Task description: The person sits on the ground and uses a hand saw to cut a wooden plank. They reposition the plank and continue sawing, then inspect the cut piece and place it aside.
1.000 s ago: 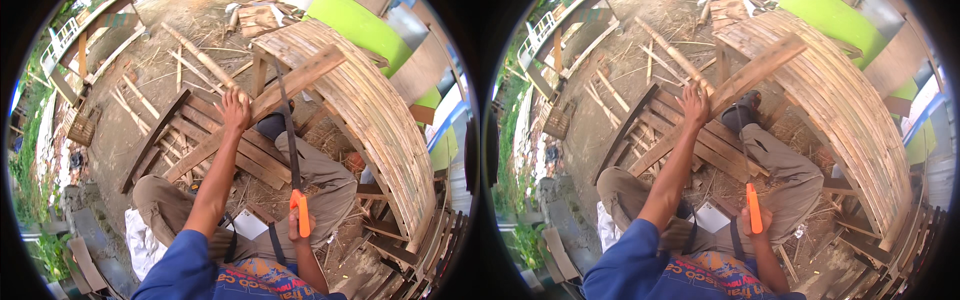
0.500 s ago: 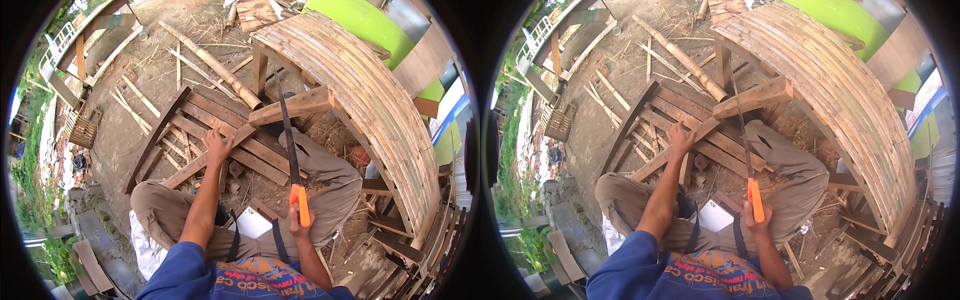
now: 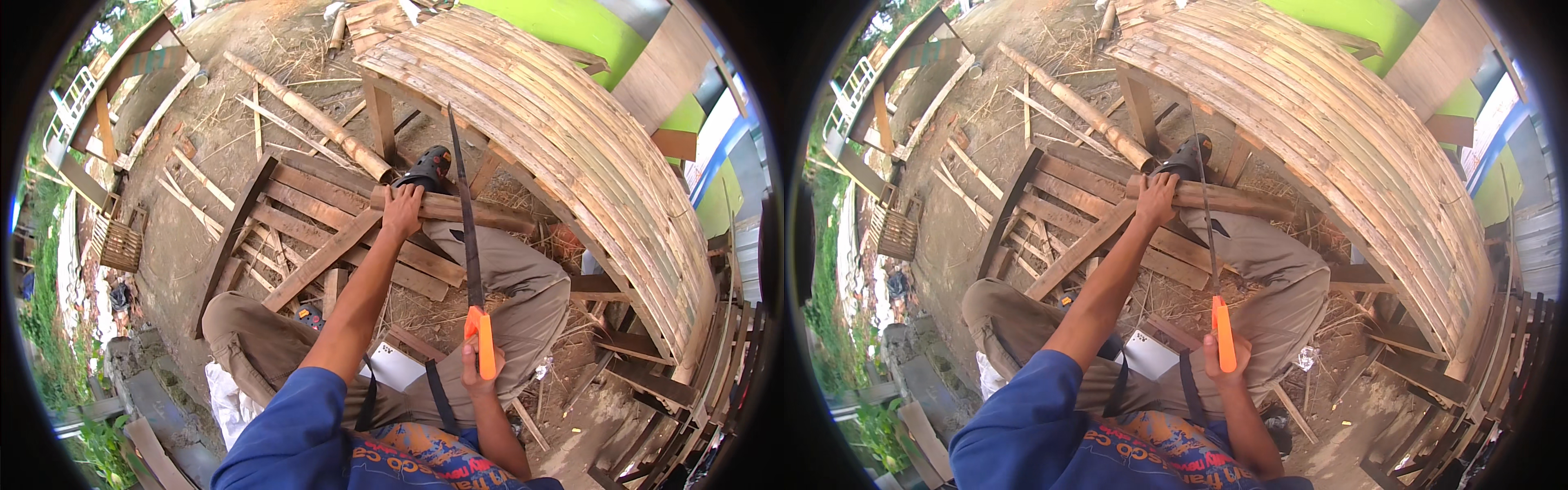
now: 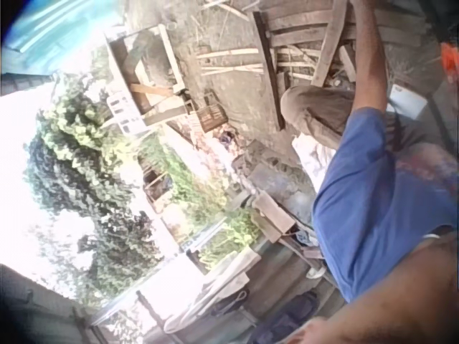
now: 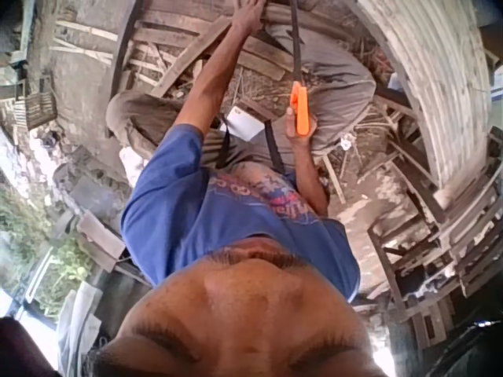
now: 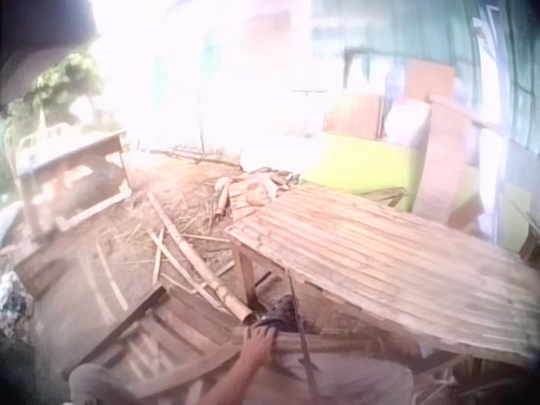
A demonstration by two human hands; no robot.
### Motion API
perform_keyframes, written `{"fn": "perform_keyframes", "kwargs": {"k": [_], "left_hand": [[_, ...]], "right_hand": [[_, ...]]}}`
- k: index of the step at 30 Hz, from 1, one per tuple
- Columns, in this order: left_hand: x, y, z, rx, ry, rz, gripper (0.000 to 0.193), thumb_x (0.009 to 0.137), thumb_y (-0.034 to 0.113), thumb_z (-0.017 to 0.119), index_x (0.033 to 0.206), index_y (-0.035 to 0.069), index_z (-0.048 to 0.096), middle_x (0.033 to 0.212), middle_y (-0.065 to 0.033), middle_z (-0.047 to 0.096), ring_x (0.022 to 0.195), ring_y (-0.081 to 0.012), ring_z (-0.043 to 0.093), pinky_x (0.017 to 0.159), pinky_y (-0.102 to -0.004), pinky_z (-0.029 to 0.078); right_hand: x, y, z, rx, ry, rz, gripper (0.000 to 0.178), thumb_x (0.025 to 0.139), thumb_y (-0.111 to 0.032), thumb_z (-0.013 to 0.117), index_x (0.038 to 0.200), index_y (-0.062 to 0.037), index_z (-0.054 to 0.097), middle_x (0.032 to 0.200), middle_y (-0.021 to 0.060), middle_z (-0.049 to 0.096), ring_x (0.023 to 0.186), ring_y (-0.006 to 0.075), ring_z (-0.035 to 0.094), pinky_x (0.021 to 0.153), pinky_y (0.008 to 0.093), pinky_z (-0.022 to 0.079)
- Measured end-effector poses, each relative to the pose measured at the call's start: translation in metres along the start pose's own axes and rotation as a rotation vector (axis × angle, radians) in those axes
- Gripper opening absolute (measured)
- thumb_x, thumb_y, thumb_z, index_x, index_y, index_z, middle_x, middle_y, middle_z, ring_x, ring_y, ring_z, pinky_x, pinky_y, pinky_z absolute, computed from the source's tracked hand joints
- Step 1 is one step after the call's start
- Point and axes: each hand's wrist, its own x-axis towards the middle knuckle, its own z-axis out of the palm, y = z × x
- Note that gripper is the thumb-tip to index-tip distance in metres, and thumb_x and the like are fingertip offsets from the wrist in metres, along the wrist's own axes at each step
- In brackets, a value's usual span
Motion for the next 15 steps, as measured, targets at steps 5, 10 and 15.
{"fn": "perform_keyframes", "kwargs": {"k": [5, 10, 15], "left_hand": [[-0.004, 0.004, -0.024, 0.092, -0.036, 0.087, 0.056, 0.071, 0.020, 0.079, 0.122, 0.010, 0.056, 0.120, -0.0117, 0.058, 0.125, -0.0305, 0.053, 0.100, -0.0518, 0.042], [-0.016, 0.029, -0.060, 0.392, -0.035, 0.144, 0.045, 0.079, 0.027, 0.073, 0.119, 0.006, 0.070, 0.119, -0.0117, 0.064, 0.119, -0.0279, 0.057, 0.093, -0.0485, 0.045], [-0.023, 0.043, -0.121, 0.459, -0.080, 0.116, 0.034, 0.080, 0.028, 0.073, 0.107, 0.007, 0.076, 0.113, -0.0115, 0.067, 0.113, -0.0297, 0.061, 0.091, -0.0486, 0.047]], "right_hand": [[-0.008, 0.008, -0.006, 0.073, 0.058, 0.137, 0.016, 0.089, -0.009, 0.065, 0.076, 0.0002, 0.061, 0.064, 0.0100, 0.058, 0.056, 0.0240, 0.060, 0.061, 0.0357, 0.051], [-0.027, 0.029, -0.008, 0.169, 0.044, 0.199, 0.027, 0.099, -0.009, 0.057, 0.075, -0.0067, 0.045, 0.065, 0.0008, 0.048, 0.054, 0.0075, 0.041, 0.050, 0.0237, 0.033], [-0.022, 0.020, -0.007, 0.385, 0.054, 0.250, 0.018, 0.097, -0.006, 0.059, 0.082, -0.0023, 0.051, 0.063, 0.0004, 0.050, 0.051, 0.0091, 0.043, 0.049, 0.0250, 0.034]]}}
